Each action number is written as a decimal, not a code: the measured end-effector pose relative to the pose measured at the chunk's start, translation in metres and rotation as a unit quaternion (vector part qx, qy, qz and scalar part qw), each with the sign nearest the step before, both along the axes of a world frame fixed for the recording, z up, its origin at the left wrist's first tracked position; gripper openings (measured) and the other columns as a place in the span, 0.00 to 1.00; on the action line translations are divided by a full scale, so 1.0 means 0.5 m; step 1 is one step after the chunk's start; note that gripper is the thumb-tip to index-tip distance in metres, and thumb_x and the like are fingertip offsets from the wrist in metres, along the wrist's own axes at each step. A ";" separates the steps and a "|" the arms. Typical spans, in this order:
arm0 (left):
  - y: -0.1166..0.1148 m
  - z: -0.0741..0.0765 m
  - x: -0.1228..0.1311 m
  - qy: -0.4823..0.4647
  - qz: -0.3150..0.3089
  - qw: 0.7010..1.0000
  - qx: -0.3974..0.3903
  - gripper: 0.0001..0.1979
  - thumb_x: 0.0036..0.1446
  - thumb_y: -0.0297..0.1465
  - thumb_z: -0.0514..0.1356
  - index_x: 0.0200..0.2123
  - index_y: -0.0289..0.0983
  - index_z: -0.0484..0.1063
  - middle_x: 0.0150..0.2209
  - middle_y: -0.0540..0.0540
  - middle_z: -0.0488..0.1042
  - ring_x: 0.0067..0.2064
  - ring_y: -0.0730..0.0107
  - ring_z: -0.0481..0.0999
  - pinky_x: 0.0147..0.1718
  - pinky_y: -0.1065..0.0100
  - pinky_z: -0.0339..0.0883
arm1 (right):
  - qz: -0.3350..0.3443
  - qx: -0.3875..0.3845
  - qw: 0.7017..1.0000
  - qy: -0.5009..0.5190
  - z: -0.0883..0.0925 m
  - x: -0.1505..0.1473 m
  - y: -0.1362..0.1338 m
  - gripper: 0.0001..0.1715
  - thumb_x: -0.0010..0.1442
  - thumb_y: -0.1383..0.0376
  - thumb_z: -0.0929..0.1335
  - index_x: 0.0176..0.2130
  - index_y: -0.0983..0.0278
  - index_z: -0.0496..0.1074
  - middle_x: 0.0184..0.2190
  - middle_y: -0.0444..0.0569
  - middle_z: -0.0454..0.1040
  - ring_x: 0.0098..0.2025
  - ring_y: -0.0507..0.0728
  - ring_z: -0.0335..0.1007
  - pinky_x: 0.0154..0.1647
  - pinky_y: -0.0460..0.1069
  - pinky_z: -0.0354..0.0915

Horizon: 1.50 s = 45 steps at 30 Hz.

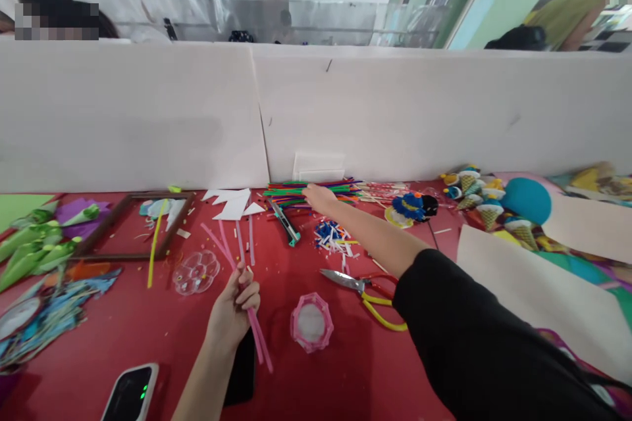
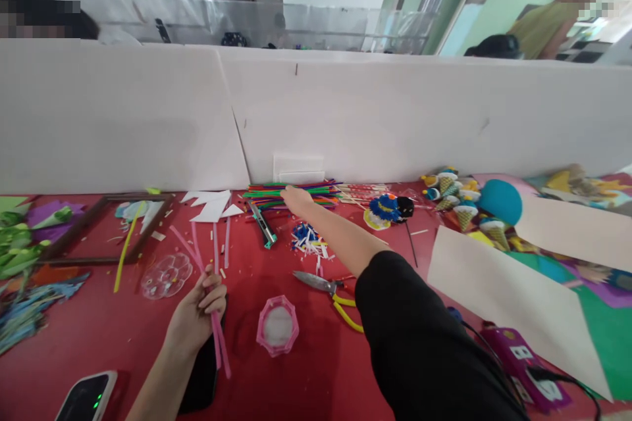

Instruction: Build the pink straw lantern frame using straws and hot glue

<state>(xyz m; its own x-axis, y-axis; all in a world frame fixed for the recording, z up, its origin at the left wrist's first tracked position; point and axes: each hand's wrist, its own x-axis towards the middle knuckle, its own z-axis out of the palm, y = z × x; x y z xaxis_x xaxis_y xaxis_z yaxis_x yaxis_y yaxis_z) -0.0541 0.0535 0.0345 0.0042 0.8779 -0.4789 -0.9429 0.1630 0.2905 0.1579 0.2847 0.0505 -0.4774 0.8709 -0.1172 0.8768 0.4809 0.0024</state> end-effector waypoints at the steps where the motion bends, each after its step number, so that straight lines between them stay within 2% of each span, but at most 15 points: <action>1: 0.000 -0.001 0.002 0.000 -0.007 1.000 -0.005 0.15 0.71 0.22 0.46 0.37 0.35 0.71 0.23 0.55 0.65 0.16 0.85 0.60 0.14 0.81 0.51 | -0.005 0.008 1.000 0.006 0.001 0.002 0.012 0.20 0.67 0.58 0.68 0.56 0.63 0.69 0.55 0.53 0.72 0.51 0.59 0.73 0.50 0.59 0.72; 8: -0.006 -0.004 0.010 0.006 -0.035 0.999 -0.030 0.13 0.70 0.24 0.49 0.36 0.35 0.71 0.24 0.55 0.64 0.15 0.85 0.58 0.13 0.80 0.51 | 0.032 -0.005 0.999 0.021 -0.013 0.014 0.047 0.21 0.67 0.58 0.68 0.55 0.65 0.69 0.54 0.53 0.72 0.51 0.60 0.73 0.51 0.59 0.72; 20: -0.012 -0.015 0.014 0.043 -0.058 0.997 -0.037 0.06 0.66 0.23 0.56 0.36 0.36 0.71 0.24 0.56 0.63 0.16 0.86 0.57 0.14 0.81 0.50 | -0.056 -0.007 0.998 0.008 -0.035 0.004 0.060 0.20 0.67 0.58 0.68 0.56 0.64 0.69 0.54 0.53 0.72 0.50 0.59 0.73 0.50 0.59 0.73; 26: -0.011 -0.017 0.015 0.054 -0.062 0.996 -0.039 0.05 0.65 0.24 0.58 0.35 0.36 0.71 0.25 0.56 0.63 0.17 0.86 0.56 0.14 0.81 0.50 | -0.053 0.030 0.998 0.024 -0.022 0.005 0.067 0.19 0.67 0.58 0.68 0.55 0.63 0.70 0.55 0.53 0.71 0.51 0.59 0.73 0.51 0.59 0.72; 35: -0.011 -0.018 0.014 0.057 -0.061 0.995 -0.046 0.05 0.66 0.24 0.57 0.36 0.36 0.71 0.24 0.56 0.63 0.17 0.86 0.57 0.14 0.81 0.51 | -0.070 0.042 0.993 0.080 -0.006 0.029 0.114 0.21 0.67 0.58 0.68 0.56 0.64 0.69 0.54 0.53 0.72 0.50 0.59 0.73 0.50 0.59 0.73; 41: -0.011 -0.019 0.014 0.059 -0.063 0.995 -0.042 0.03 0.63 0.23 0.61 0.37 0.36 0.72 0.24 0.56 0.63 0.17 0.86 0.57 0.14 0.81 0.51 | -0.032 0.056 0.994 0.089 -0.002 0.035 0.104 0.20 0.67 0.58 0.68 0.56 0.64 0.69 0.54 0.53 0.72 0.51 0.59 0.73 0.51 0.59 0.72; 45: -0.010 -0.020 0.015 0.062 -0.065 0.995 -0.043 0.04 0.63 0.23 0.60 0.35 0.36 0.71 0.25 0.56 0.63 0.17 0.86 0.57 0.14 0.81 0.51 | -0.004 0.073 0.994 0.076 -0.013 0.028 0.093 0.22 0.67 0.58 0.68 0.57 0.64 0.69 0.56 0.54 0.71 0.53 0.61 0.72 0.53 0.61 0.71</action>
